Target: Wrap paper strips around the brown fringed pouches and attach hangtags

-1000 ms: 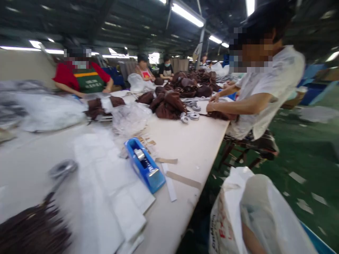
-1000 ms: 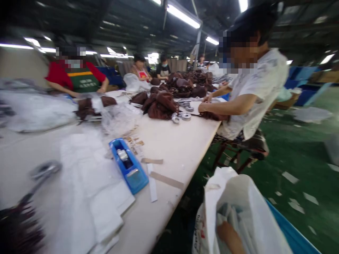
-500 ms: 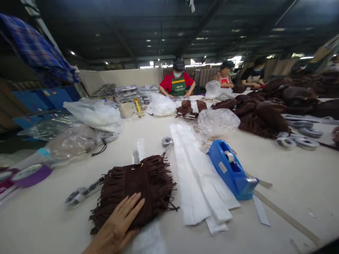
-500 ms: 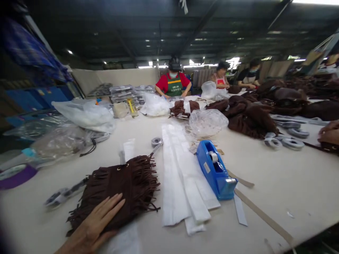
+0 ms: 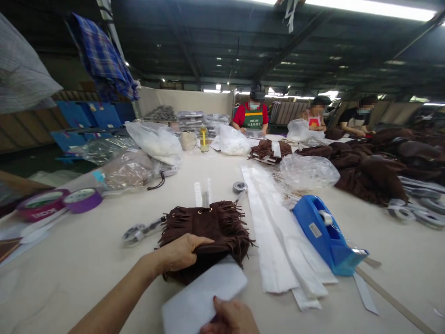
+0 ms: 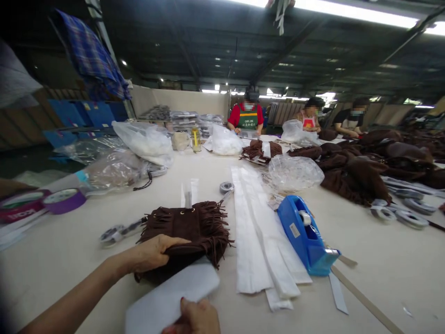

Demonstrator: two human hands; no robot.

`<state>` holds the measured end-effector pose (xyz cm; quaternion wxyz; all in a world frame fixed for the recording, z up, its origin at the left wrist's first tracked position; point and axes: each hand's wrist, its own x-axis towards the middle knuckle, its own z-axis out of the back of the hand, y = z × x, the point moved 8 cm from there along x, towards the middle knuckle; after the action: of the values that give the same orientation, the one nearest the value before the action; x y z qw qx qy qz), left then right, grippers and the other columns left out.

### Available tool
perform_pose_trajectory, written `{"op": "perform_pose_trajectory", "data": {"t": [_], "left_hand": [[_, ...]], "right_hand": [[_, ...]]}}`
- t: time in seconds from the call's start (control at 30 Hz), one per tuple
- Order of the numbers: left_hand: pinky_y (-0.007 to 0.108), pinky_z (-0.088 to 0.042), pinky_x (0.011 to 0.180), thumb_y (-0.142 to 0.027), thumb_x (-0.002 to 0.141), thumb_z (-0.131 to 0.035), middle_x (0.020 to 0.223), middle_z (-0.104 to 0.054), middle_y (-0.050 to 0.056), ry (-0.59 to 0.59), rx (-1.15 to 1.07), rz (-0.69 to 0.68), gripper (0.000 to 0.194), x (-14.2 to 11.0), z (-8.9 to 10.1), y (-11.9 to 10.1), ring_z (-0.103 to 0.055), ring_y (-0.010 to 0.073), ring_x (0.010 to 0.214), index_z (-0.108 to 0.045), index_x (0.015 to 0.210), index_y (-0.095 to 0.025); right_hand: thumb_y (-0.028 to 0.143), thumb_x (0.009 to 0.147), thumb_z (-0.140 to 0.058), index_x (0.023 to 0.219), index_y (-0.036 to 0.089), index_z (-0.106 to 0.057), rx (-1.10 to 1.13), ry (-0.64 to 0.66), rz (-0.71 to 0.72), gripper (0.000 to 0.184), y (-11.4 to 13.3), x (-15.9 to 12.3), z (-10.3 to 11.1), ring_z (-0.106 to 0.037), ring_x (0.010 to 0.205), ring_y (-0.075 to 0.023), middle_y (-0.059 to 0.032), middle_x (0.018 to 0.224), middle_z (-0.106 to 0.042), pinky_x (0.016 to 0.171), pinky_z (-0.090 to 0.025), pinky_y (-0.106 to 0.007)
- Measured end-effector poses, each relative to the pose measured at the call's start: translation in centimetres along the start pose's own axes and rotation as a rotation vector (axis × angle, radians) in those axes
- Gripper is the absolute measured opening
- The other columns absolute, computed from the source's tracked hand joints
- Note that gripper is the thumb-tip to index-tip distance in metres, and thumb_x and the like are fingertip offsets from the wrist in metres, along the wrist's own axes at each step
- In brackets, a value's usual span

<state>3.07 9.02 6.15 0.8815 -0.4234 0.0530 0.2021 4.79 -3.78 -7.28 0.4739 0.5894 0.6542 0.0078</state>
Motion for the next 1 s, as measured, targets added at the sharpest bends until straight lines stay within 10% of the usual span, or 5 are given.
{"op": "perform_pose_trajectory", "data": {"t": [0.47, 0.7, 1.0], "left_hand": [[0.043, -0.029, 0.106, -0.004, 0.069, -0.042, 0.141, -0.032, 0.013, -0.053, 0.582, -0.017, 0.067, -0.7, -4.0, 1.1, -0.030, 0.0233, 0.130, -0.035, 0.135, -0.011], [0.048, -0.035, 0.102, -0.005, 0.075, -0.046, 0.141, -0.032, 0.016, -0.269, 0.798, -0.162, 0.066, -1.2, -6.2, 2.4, -0.029, 0.0276, 0.131, -0.029, 0.138, -0.017], [0.049, -0.040, 0.098, -0.002, 0.070, -0.043, 0.135, -0.041, 0.023, -0.412, 0.989, -0.221, 0.064, -1.5, -7.0, 1.6, -0.036, 0.0321, 0.126, -0.037, 0.133, -0.012]], "right_hand": [[0.024, 0.037, -0.074, 0.060, 0.021, -0.048, 0.264, -0.169, 0.139, 0.035, 3.1, 2.1, -2.6, -0.060, 0.051, -0.0134, 0.0015, 0.059, -0.063, 0.052, -0.048, -0.023], [0.046, 0.052, -0.062, 0.064, 0.016, -0.052, -0.338, 0.005, -0.067, 0.034, 3.4, 0.6, -1.1, -0.053, 0.039, -0.0113, -0.0019, 0.050, -0.058, 0.040, -0.038, -0.021], [0.023, 0.070, -0.053, 0.079, 0.019, -0.062, -0.908, -0.072, 0.594, 0.013, 7.5, -4.1, 4.8, -0.051, 0.059, -0.0130, 0.0003, 0.066, -0.056, 0.057, -0.038, -0.024]]}}
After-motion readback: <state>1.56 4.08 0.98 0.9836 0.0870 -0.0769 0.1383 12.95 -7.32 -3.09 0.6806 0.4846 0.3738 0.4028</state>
